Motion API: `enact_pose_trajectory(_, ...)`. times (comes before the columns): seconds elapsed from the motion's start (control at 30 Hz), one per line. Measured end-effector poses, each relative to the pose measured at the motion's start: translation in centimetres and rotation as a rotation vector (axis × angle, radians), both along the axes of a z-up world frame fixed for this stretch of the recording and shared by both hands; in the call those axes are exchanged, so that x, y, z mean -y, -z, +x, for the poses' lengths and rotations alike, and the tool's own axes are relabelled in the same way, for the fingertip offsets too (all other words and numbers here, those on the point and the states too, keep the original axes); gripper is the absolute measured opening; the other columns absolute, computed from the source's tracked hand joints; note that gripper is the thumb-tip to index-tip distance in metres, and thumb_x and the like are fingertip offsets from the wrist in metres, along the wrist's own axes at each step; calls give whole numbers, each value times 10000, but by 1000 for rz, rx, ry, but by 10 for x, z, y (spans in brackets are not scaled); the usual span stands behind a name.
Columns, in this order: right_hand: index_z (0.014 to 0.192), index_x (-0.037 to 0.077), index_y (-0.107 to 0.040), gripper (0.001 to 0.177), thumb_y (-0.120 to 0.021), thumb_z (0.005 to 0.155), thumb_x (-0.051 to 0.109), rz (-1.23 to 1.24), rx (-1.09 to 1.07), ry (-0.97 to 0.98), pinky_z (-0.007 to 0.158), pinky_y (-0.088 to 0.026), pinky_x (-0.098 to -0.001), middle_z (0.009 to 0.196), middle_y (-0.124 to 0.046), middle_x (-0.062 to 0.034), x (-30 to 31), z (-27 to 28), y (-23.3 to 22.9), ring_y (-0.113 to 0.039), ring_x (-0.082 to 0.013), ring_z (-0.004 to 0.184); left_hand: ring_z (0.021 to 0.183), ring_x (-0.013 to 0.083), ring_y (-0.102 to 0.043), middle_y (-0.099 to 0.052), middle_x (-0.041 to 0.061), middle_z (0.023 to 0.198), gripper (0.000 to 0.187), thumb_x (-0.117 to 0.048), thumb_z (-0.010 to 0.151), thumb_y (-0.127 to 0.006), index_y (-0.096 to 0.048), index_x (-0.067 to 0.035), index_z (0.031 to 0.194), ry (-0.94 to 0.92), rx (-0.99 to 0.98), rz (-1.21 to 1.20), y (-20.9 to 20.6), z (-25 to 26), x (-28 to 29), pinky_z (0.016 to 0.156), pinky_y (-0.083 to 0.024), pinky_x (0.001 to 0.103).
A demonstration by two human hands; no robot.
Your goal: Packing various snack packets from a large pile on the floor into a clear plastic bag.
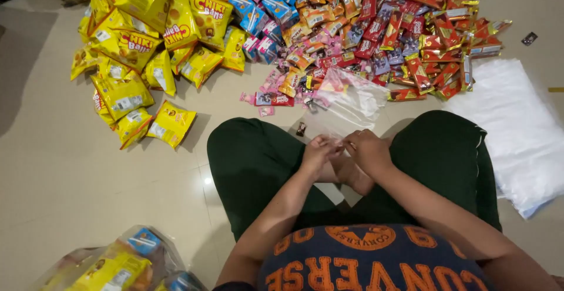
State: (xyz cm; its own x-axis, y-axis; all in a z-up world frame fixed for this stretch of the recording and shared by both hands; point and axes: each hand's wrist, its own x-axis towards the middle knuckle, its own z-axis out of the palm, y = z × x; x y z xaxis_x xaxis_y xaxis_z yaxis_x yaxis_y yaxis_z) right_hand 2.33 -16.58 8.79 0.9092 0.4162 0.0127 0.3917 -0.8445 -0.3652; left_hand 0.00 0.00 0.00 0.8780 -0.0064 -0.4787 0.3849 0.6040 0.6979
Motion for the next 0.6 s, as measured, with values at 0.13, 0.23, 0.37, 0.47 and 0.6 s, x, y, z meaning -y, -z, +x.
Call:
enact_pose_trajectory(0.13,941,220,-740,104,-776,908,311,56,-128,45,755,-562,-316,881,-716,41,7,8,20,-677,-189,918,818,206,-735,-724,118,955,339,-128,843,-904,-664,3,1044,-60,-4,55,11,2,0,796,-645,354)
enact_pose_trajectory(0.23,900,250,-736,168,-825,834,377,112,-263,117,734,-564,-361,836,-721,24,8,15,19,-713,-219,892,743,192,-744,-716,93,875,280,-104,837,-892,-704,-3,1019,-96,8,101,10,6,-5,721,-662,318)
enact_pose_trajectory(0.37,872,175,-745,92,-809,889,239,465,-319,359,714,-532,-405,802,-717,-76,19,29,-21,-682,-275,810,741,174,-710,-697,103,859,217,-75,866,-836,-716,7,1027,-129,52,230,-5,6,-10,702,-639,296)
enact_pose_trajectory(0.47,875,130,-735,132,-806,901,238,525,-227,430,707,-522,-420,787,-702,-118,45,45,-42,-665,-299,786,706,149,-675,-658,71,834,181,-11,846,-759,-702,-11,1018,-156,104,386,-30,6,-20,663,-613,275)
enact_pose_trajectory(0.6,848,214,-731,116,-775,890,313,287,-83,456,675,-536,-378,720,-689,-35,64,43,-89,-697,-272,746,751,137,-651,-588,33,845,305,71,788,-670,-686,-35,1073,-142,183,506,-109,12,-37,720,-589,295)
